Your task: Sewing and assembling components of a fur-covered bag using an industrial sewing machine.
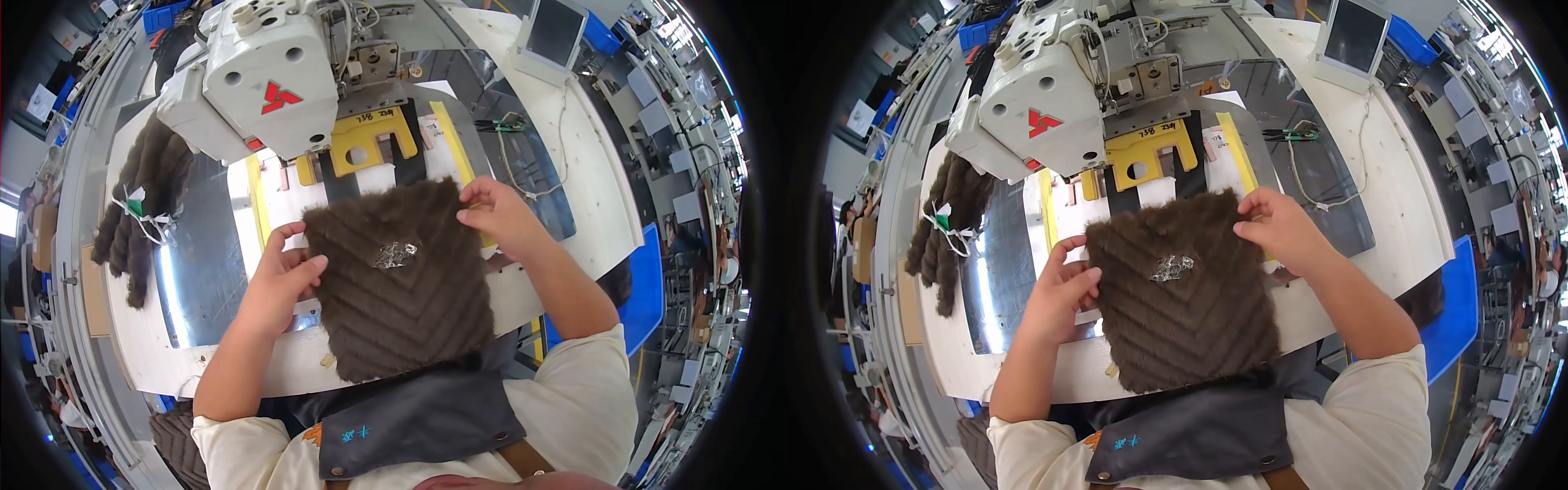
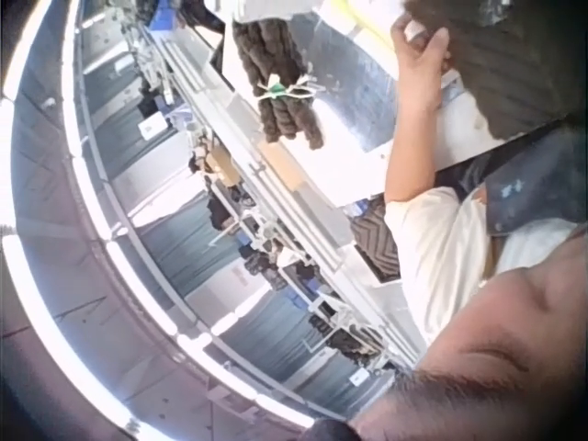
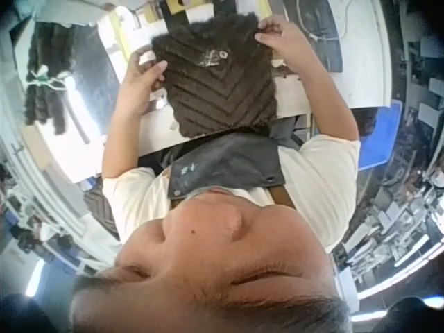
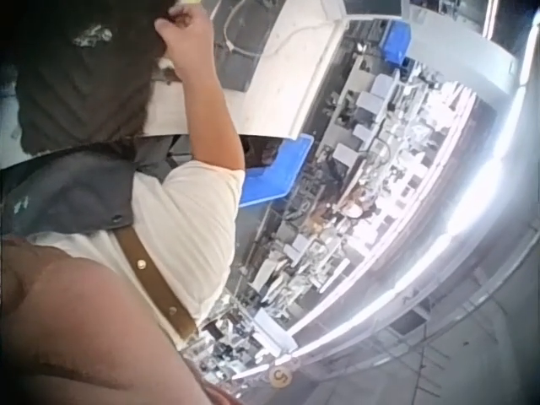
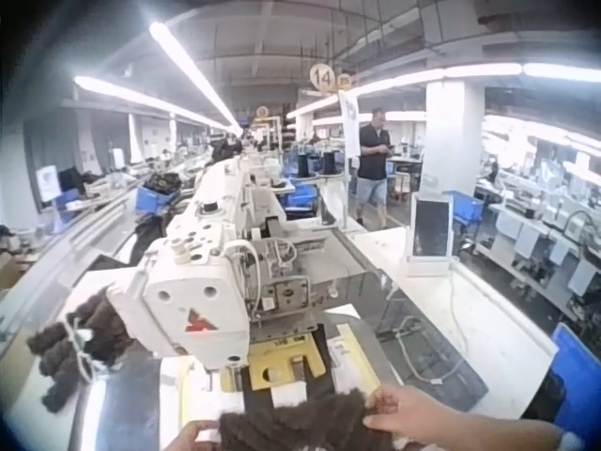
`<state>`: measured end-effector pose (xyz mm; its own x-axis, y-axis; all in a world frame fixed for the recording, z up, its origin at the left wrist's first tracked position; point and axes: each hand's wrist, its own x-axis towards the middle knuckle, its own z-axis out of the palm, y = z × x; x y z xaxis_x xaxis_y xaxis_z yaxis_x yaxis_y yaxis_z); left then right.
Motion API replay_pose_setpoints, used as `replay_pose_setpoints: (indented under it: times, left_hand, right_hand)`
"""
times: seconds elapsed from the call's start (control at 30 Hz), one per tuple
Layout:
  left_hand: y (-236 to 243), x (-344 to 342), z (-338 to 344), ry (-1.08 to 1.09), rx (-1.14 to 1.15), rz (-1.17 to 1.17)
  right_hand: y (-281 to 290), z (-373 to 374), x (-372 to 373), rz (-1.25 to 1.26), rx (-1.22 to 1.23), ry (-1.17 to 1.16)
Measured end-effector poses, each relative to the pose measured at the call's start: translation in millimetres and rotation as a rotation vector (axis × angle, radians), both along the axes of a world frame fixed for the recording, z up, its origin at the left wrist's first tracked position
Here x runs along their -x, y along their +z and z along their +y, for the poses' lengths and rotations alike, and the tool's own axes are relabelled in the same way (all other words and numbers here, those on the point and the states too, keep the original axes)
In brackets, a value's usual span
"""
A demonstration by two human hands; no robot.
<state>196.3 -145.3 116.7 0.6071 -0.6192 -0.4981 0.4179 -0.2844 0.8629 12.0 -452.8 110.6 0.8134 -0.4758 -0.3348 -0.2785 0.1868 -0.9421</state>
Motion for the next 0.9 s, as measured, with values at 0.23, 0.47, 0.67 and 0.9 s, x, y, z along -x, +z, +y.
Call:
replay_pose_setpoints:
  times: [0.23, 0.47, 0.67, 0.9]
  left_hand:
    - [-18, 12, -18, -0.333, -0.207, -1.034]
    - [-28, -7, -37, -0.177, -0.430, -1.220]
    - [-37, -18, -31, -0.216, -0.566, -1.340]
    - [-30, -45, -50, -0.296, -0.605, -1.440]
  right_hand:
    - [10, 8, -3, 0.240, 0.675, 0.298]
    - [8, 0, -43, 0.217, 0.847, 0.252]
    - [-1, 2, -56, 0.159, 0.898, 0.275]
    - [-8, -13, -80, 0.052, 1.045, 0.259]
